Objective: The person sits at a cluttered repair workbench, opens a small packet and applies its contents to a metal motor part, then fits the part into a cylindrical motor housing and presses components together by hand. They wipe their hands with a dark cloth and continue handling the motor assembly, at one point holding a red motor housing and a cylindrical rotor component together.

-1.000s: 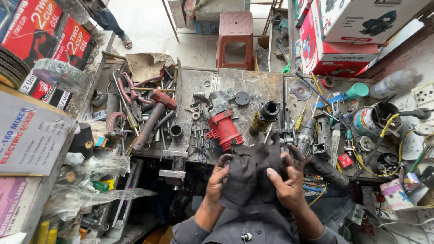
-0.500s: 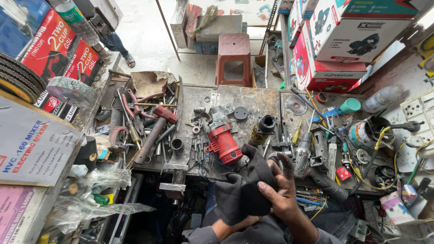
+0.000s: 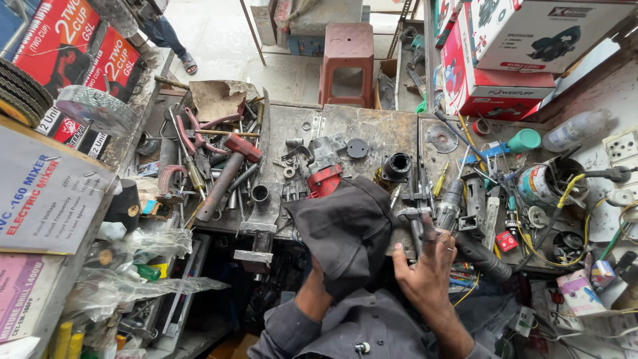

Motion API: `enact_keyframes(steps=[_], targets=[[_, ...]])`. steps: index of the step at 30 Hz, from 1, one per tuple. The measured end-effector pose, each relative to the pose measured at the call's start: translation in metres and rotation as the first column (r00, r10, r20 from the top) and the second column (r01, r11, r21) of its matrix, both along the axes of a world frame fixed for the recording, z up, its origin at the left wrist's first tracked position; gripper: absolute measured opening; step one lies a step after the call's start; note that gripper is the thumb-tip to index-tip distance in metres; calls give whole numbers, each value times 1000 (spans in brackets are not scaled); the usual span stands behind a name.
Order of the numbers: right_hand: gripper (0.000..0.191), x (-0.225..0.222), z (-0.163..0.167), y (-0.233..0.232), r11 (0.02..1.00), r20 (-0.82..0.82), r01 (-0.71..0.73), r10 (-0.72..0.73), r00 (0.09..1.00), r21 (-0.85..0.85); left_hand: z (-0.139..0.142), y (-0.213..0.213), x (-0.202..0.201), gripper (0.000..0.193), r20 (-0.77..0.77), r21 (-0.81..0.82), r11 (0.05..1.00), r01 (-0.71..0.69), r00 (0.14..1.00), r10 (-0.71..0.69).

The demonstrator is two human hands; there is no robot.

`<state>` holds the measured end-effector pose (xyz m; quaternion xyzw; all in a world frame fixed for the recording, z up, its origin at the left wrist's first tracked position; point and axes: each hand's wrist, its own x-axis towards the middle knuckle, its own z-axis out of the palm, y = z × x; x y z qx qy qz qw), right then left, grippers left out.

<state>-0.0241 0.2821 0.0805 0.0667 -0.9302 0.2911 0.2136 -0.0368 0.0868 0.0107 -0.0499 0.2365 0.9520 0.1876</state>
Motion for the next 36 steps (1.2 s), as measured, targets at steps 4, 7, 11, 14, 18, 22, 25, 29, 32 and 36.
enact_keyframes(steps=[4, 7, 11, 14, 18, 22, 25, 29, 32, 36], targets=[[65, -8, -15, -15, 925, 380, -207, 75, 922, 319, -6, 36, -12, 34, -72, -87, 991, -101, 993, 95], [38, -25, -34, -34, 911, 423, -347, 230, 876, 222, 2, 45, -16, 33, -164, -128, 979, -162, 976, 140], [30, -8, -32, -41, 888, 139, -459, 453, 880, 9, 18, 28, -18, 32, -184, -112, 983, -149, 975, 127], [37, -11, -17, -40, 824, 131, -558, 566, 814, -96, 26, 24, -18, 31, -225, -97, 992, -83, 973, 60], [48, -5, -11, -37, 784, 453, -477, 620, 641, -397, 30, 20, -13, 31, -160, -75, 997, 22, 987, -34], [70, 1, -29, -34, 247, 173, -135, 895, 411, -959, 34, 14, -8, 30, -162, -34, 998, 55, 985, -60], [60, -3, -39, -22, 97, 78, -34, 928, 365, -995, 42, -2, -12, 29, -195, 66, 998, -13, 981, 25], [60, -12, -49, -28, -180, -28, 183, 782, 623, -967, 60, -19, -25, 29, -59, -59, 989, -137, 989, 133], [63, -15, -59, -28, -293, -65, 245, 753, 655, -924, 74, 12, -23, 28, 9, -427, 897, 117, 992, -126], [33, -21, -87, -37, -650, -434, 193, 670, 603, -735, 84, 43, -2, 36, -880, -473, 372, -799, 408, -242]])
